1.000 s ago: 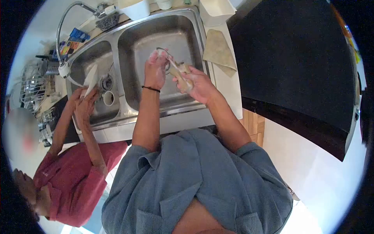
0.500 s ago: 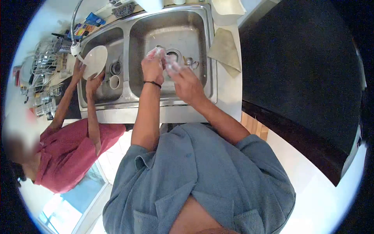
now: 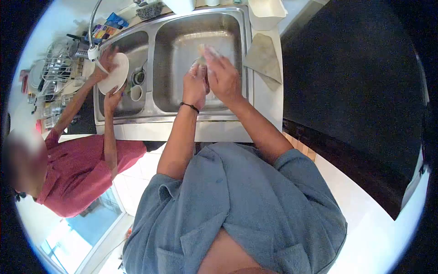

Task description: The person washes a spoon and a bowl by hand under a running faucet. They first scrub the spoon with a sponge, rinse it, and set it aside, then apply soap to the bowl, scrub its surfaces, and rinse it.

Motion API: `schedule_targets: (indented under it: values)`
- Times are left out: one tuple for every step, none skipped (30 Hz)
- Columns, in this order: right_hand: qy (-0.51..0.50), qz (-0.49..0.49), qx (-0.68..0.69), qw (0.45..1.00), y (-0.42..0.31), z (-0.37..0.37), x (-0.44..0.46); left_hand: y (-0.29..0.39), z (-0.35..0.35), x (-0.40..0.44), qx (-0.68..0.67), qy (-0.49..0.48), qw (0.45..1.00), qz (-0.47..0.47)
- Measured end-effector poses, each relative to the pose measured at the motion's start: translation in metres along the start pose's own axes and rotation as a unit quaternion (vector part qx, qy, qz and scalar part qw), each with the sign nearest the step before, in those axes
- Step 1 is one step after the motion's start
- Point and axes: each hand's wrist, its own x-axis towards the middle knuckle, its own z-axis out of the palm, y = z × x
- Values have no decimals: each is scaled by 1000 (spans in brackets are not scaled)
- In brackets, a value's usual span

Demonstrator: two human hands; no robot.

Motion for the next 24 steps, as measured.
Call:
schedule_targets:
  values:
    - [-13,-20,-3,1000,1,1,-4,-1,-2,4,-46,-13,999,-8]
    - [-27,-41,-6,999,3,4,-13,-5,-8,11,-93,-25,995,-16]
    - [-40,-63,-9,997,7,8,-21,-9,-14,17,-139,-38,989,-23]
    - [-66,-58,-27,996,15,11,-29,-13,-21,21,-139,-71,987,-43]
    - [-93,-54,-46,993,27,10,-37,-15,-28,25,-139,-104,983,-62]
    - [-119,-49,-64,990,34,8,-42,-17,-34,26,-139,-136,977,-83]
    - [-91,-59,-91,990,37,4,-37,-18,-37,25,-122,-143,978,-89]
    - [-63,-69,-120,988,42,1,-28,-18,-38,23,-106,-150,978,-96]
    - [-35,-82,-148,985,46,-2,-20,-17,-39,23,-90,-158,978,-100]
    - [-27,-41,-158,986,45,-2,-16,-15,-40,24,-72,-168,979,-89]
    - [-37,-48,-145,988,41,0,-16,-14,-43,24,-53,-175,980,-80]
    - [-46,-57,-132,989,26,-2,-11,-13,-45,24,-35,-183,980,-69]
    - [-55,-66,-120,989,14,-2,-8,-10,-46,24,-32,-166,983,-69]
    - [-55,-83,-113,989,5,4,-11,-8,-47,22,-27,-151,986,-68]
    - [-54,-101,-108,988,-1,11,-16,-5,-48,21,-22,-138,988,-67]
    - [-52,-119,-105,986,-2,17,-15,-7,-56,25,-2,-188,982,-22]
    - [-54,-117,-127,984,6,21,-17,-10,-63,29,13,-234,972,26]
    - [-59,-116,-148,980,19,22,-20,-6,-64,26,-37,-231,972,-40]
    - [-65,-115,-167,977,24,21,-17,-3,-66,26,-87,-224,965,-107]
    - [-45,-92,-170,980,28,21,-16,-9,-72,34,-104,-231,958,-135]
    - [-25,-68,-172,982,28,19,-12,-8,-73,33,-83,-215,965,-124]
    - [-5,-45,-174,984,26,19,-8,-6,-72,32,-62,-198,972,-113]
    - [-20,-59,-171,983,20,20,-9,-4,-70,31,-43,-182,977,-100]
    - [-35,-73,-168,983,4,22,-11,0,-70,32,-34,-192,977,-88]
